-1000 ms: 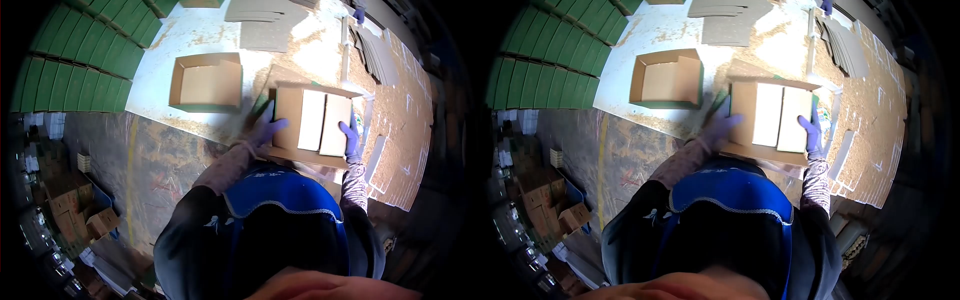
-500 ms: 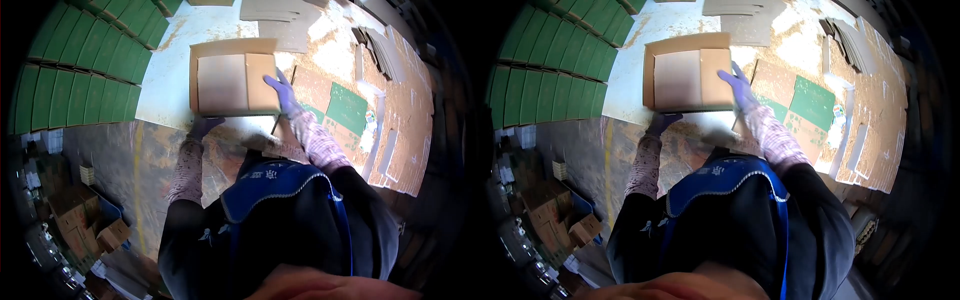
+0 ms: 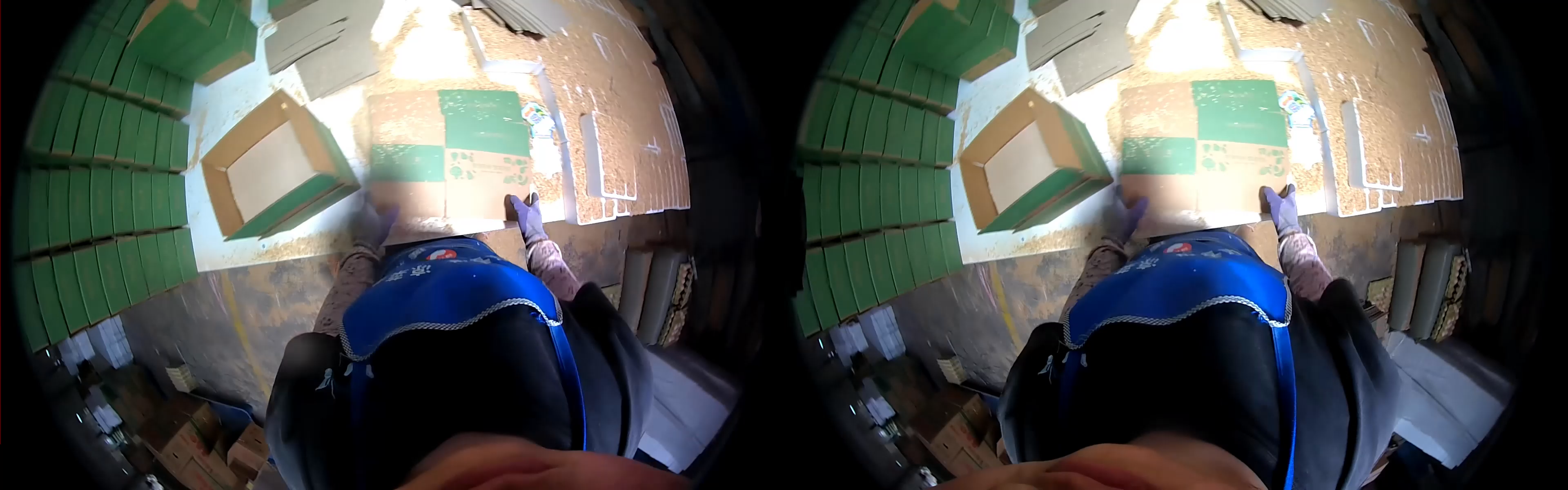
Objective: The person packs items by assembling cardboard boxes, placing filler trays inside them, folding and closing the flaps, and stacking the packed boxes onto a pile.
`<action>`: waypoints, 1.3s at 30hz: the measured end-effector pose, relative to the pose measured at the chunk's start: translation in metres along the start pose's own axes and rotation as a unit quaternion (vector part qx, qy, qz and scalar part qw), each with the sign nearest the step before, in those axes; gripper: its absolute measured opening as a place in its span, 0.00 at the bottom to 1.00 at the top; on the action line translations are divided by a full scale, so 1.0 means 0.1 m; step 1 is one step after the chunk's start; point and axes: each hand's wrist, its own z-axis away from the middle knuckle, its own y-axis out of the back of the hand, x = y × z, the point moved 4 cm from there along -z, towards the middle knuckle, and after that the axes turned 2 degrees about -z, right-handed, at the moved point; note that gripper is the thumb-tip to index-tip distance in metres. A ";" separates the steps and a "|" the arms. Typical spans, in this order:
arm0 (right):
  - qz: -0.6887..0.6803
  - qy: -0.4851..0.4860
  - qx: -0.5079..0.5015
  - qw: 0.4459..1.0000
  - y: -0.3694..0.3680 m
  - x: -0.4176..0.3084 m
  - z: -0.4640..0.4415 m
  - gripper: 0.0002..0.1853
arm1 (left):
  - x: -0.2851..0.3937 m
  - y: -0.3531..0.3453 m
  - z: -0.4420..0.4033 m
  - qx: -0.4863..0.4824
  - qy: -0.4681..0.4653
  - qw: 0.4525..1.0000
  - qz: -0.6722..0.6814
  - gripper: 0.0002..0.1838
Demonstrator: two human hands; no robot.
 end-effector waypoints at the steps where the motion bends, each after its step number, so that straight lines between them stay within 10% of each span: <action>1: -0.007 0.001 0.007 1.000 0.14 -0.08 0.04 0.35 | 0.13 0.08 0.00 -0.008 0.004 0.997 0.075 0.33; 6: -0.049 0.029 0.007 0.998 0.92 -1.87 0.30 0.27 | 1.38 1.26 0.25 0.066 -0.115 0.986 -0.103 0.32; 10: -0.153 0.116 0.103 0.976 0.65 -2.09 -0.31 0.18 | 1.37 1.07 -0.25 0.014 -0.093 0.989 0.111 0.20; 13: -0.113 0.198 -0.063 0.972 0.50 -2.35 -0.46 0.29 | 1.51 1.13 -0.32 -0.018 0.037 0.990 0.139 0.18; 17: -0.297 0.204 -0.192 0.913 0.19 -2.90 -0.27 0.44 | 2.55 1.25 0.02 0.047 -0.212 0.968 -0.123 0.12; 19: 0.069 0.495 -0.047 0.865 -0.31 -2.85 -0.39 0.50 | 2.62 0.79 -0.18 0.013 -0.207 0.969 -0.132 0.17; 20: 0.235 0.503 0.006 0.832 -0.56 -2.82 -0.35 0.49 | 2.44 0.38 -0.43 -0.199 -0.106 0.965 -0.133 0.19; 22: 0.391 0.499 0.067 0.770 -0.71 -2.86 -0.37 0.48 | 2.41 0.08 -0.28 -0.312 -0.253 0.904 -0.150 0.30; 26: 0.179 0.655 -0.081 0.730 -0.29 -2.53 -0.33 0.15 | 2.87 0.34 0.35 -0.034 -0.409 0.865 -0.288 0.44; 28: 0.165 0.562 -0.241 0.774 -0.09 -1.94 -0.65 0.15 | 2.64 0.21 0.15 0.052 -0.430 0.833 -0.343 0.49; 33: 0.298 0.447 -0.457 0.709 0.16 -2.27 -0.21 0.36 | 1.76 0.01 -0.61 0.216 -0.225 0.950 -0.027 0.35; 35: 0.422 0.603 -0.435 0.519 0.19 -2.43 -0.07 0.43 | 1.06 -0.15 -0.79 -0.092 -0.044 0.896 0.432 0.31; 36: 0.390 0.623 -0.417 0.535 0.17 -2.46 -0.20 0.44 | 0.71 -0.22 -0.84 -0.153 0.110 0.803 0.566 0.31; 37: 0.359 0.643 -0.397 0.547 0.14 -2.53 -0.41 0.44 | 0.86 -0.14 -0.62 -0.106 0.084 0.856 0.499 0.35; 39: 0.214 0.487 -0.326 0.782 0.00 -2.75 -0.82 0.35 | 1.39 0.24 -0.42 -0.110 0.072 0.811 0.571 0.34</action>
